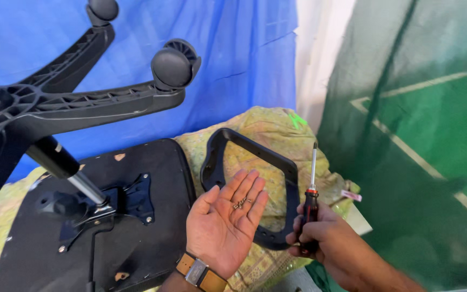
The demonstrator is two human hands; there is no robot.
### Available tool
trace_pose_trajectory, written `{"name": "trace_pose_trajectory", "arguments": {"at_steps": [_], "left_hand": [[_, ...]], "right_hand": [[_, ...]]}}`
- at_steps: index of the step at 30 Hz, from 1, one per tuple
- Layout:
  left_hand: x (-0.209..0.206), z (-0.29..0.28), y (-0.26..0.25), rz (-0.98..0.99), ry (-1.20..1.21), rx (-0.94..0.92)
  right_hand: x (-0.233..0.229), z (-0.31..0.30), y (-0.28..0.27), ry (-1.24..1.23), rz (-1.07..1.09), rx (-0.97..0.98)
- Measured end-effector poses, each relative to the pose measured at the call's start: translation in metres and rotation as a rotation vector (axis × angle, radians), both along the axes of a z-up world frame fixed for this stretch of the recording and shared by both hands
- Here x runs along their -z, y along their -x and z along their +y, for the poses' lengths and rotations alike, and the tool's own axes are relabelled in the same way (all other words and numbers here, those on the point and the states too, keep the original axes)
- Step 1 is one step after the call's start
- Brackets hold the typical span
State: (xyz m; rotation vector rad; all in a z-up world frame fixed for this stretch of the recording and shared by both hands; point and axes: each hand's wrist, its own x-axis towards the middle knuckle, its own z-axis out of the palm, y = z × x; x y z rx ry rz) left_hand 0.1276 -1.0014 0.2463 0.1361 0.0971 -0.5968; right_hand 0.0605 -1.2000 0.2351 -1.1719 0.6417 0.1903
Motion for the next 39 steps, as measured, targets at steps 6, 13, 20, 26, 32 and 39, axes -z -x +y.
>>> {"name": "trace_pose_trajectory", "arguments": {"at_steps": [6,13,20,26,32,39], "left_hand": [[-0.014,-0.033,-0.005,0.132,-0.202,-0.255],[0.029,-0.02,-0.017,0.294,-0.281,-0.483],[0.15,0.063,-0.069,0.629,-0.429,-0.545],[0.205,0.116,-0.109,0.695,-0.623,-0.561],[0.199,0.14,-0.126,0.565,-0.743,-0.498],[0.18,0.139,-0.136,0.412,-0.849,-0.564]], "right_hand": [[0.025,-0.055,-0.05,0.078,-0.01,-0.17],[0.048,-0.066,-0.081,0.055,0.01,-0.44],[0.064,-0.049,-0.092,0.066,0.087,-0.536],[0.073,-0.041,-0.102,0.078,0.13,-0.516],[0.075,-0.03,-0.104,0.101,0.112,-0.509],[0.071,-0.01,-0.112,0.087,0.112,-0.545]]}}
